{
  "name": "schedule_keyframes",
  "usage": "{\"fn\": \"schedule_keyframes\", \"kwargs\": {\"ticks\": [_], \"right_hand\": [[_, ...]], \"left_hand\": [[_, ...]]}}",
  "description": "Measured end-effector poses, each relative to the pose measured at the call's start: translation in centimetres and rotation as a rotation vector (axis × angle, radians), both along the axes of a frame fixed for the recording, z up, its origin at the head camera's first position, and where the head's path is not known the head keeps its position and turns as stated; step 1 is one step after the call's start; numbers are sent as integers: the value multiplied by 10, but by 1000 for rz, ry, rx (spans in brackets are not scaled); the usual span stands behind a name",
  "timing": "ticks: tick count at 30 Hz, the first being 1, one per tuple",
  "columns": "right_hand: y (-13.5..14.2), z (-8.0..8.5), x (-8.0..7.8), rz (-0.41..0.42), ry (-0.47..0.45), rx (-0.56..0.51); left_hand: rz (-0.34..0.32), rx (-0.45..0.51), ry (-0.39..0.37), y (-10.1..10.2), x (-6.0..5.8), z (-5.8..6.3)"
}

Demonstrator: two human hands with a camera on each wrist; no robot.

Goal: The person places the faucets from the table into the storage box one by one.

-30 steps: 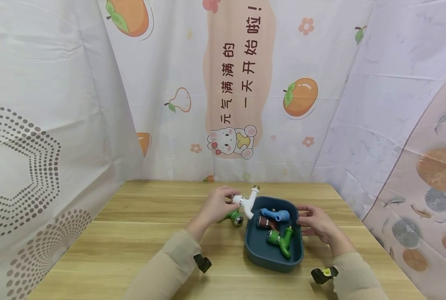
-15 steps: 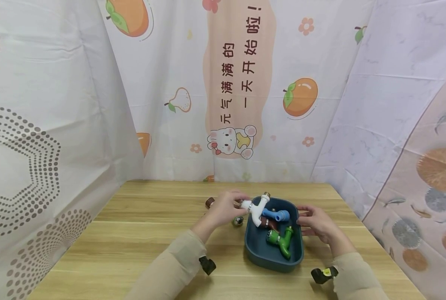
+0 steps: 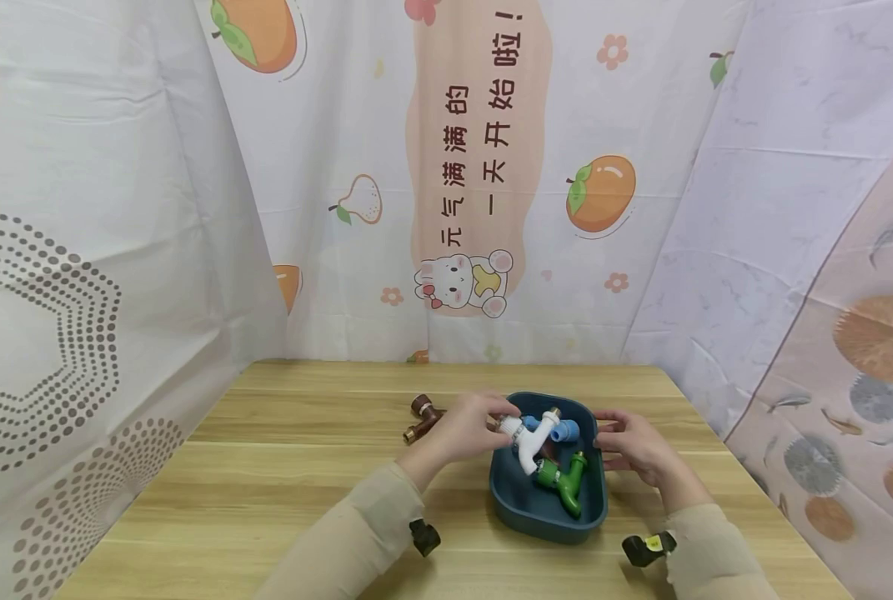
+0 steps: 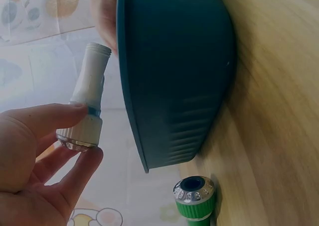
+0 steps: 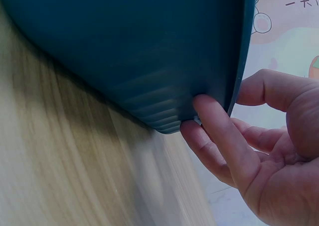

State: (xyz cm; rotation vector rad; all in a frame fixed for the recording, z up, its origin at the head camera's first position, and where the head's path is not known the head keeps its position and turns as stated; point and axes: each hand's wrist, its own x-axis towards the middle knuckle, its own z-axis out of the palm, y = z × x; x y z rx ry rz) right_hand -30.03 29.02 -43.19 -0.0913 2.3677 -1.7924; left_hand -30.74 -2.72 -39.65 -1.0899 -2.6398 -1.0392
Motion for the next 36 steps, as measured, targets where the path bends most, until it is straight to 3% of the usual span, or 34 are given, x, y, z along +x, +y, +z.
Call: {"fn": "schedule_keyframes", "kwargs": {"ticks": [5, 12, 36], "right_hand": [[0, 0, -1, 3, 6, -4], [0, 0, -2, 3, 4, -1], [0, -2, 1, 9, -3, -34]], "left_hand": [[-35, -55, -3, 5, 1, -1], [-68, -185, 82, 11, 5, -2], [-193, -290, 100, 29, 13, -6]]}}
